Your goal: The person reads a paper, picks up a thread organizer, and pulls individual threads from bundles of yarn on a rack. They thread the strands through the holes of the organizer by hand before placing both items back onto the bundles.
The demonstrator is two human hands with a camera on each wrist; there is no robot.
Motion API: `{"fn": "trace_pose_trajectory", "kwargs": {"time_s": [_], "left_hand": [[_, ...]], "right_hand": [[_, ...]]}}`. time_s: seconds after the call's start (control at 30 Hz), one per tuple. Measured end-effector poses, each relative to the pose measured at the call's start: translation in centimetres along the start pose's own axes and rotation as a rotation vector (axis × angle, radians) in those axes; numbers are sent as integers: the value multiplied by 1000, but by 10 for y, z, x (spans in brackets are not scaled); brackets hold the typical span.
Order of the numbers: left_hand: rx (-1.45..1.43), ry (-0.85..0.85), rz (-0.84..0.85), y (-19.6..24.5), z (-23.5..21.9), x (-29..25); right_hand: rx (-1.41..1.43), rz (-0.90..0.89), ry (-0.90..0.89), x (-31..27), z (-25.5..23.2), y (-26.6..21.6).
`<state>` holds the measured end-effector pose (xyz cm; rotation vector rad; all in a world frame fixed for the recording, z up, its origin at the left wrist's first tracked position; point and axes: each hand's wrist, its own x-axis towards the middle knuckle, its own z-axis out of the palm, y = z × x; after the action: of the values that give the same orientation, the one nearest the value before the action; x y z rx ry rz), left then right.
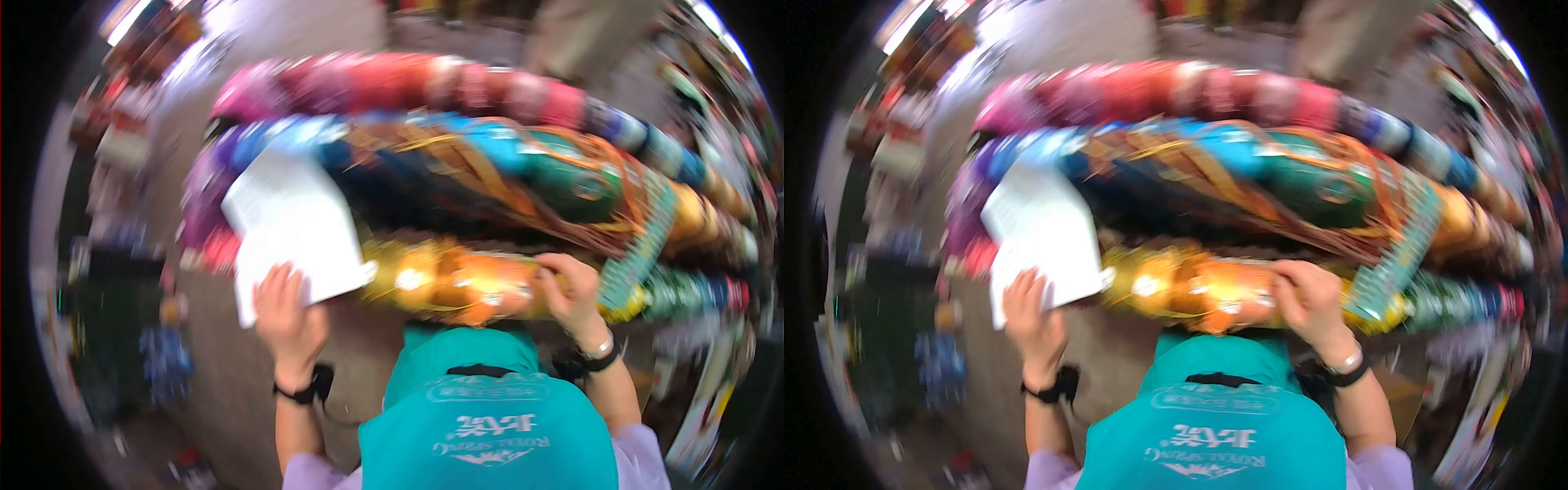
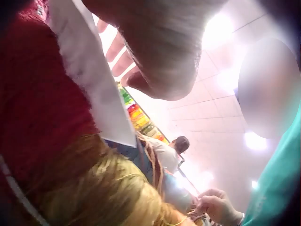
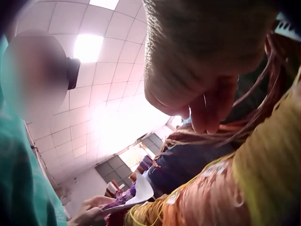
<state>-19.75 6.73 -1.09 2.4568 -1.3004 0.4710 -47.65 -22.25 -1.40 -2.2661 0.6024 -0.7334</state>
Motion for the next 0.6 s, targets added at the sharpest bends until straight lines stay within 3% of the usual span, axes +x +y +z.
{"fn": "trace_pose_trajectory", "kwargs": {"time_s": [0.13,0.27,0.37,0.4,0.53,0.6], "left_hand": [[-165,30,187,33,-12,35],[-194,3,300,86,5,78],[-290,-47,400,154,12,108],[-294,-51,477,171,17,117],[-473,-229,512,274,26,146],[-529,-39,814,344,30,169]], "right_hand": [[-58,19,240,-16,-63,25],[-19,318,519,-43,-149,66],[152,376,800,-74,-222,119],[132,377,868,-86,-251,135],[100,562,1071,-154,-368,222],[68,603,1170,-190,-421,268]]}}
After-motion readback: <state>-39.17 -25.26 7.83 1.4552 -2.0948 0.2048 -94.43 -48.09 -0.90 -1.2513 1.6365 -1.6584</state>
